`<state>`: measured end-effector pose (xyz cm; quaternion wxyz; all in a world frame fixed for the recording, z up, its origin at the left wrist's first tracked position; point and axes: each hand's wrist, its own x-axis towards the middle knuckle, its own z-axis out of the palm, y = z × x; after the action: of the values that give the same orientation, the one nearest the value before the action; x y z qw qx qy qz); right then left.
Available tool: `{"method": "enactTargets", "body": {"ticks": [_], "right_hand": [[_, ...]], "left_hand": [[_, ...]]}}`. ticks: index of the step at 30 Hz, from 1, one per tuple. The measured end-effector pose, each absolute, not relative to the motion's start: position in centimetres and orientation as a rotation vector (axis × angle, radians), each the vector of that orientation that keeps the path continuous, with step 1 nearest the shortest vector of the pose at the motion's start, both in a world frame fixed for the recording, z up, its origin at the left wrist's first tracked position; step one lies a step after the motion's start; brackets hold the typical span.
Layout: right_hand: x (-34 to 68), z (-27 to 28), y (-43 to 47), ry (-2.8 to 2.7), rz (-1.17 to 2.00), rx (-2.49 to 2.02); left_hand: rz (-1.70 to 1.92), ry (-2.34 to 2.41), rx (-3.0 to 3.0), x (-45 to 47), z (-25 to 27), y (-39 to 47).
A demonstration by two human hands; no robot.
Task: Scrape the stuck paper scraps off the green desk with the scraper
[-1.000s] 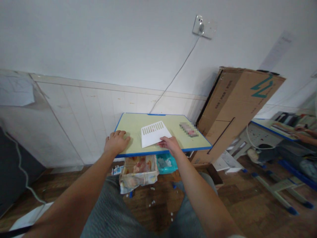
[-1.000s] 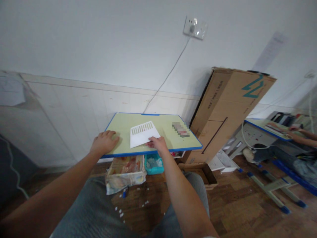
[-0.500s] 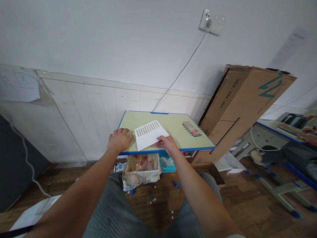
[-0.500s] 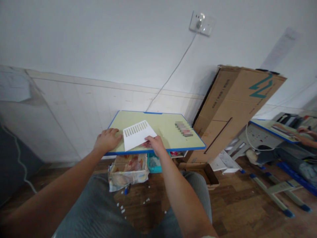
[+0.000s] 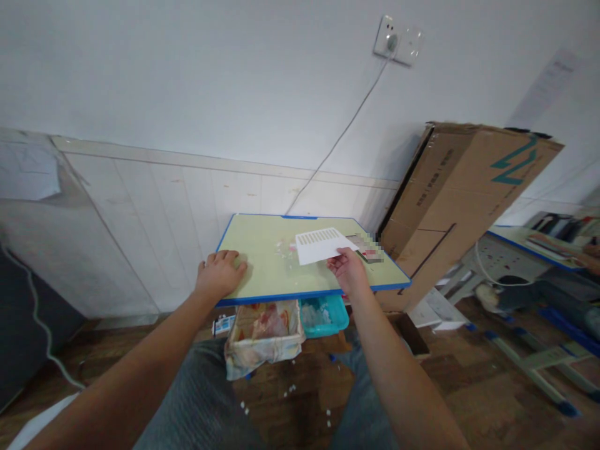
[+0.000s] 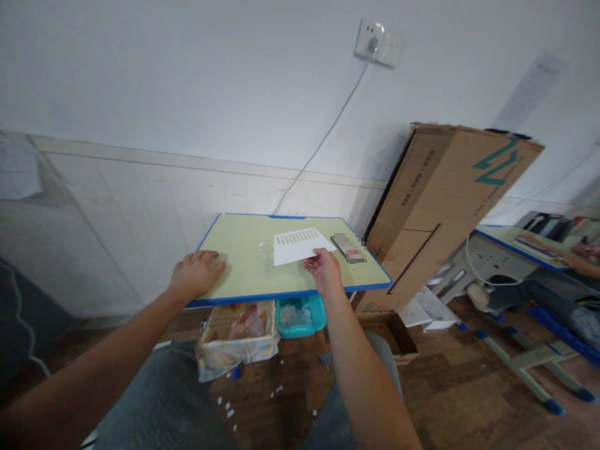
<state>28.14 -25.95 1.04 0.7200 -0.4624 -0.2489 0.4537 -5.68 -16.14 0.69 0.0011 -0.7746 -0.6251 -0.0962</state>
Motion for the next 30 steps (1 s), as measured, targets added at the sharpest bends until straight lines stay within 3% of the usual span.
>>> {"method": "enactTargets", "body": {"ticks": [7, 14, 18, 24, 30], "right_hand": [[33.5, 2.3, -23.6, -0.549, 1.081, -1.178], [32.9, 2.4, -18.3, -0.713, 1.159, -1.249], [31.1, 0.3, -20.0, -0.819, 1.243, -1.275], [28.9, -3.3, -26.8, -0.842, 0.98, -1.24], [28.9, -3.8, -27.0, -0.867, 0.898, -1.351]], "left_hand": [[-0.338, -2.006, -2.404, -3.8, 1.3, -9.3], [-0.528, -1.967, -2.429, 0.2, 1.1, -0.6], [-0.501, -1.921, -2.451, 1.2, 0.5, 2.2], [-0.559, -1.819, -2.479, 0.8, -0.9, 3.2], [-0.571, -1.889, -2.469, 0.6, -1.6, 3.8]]}}
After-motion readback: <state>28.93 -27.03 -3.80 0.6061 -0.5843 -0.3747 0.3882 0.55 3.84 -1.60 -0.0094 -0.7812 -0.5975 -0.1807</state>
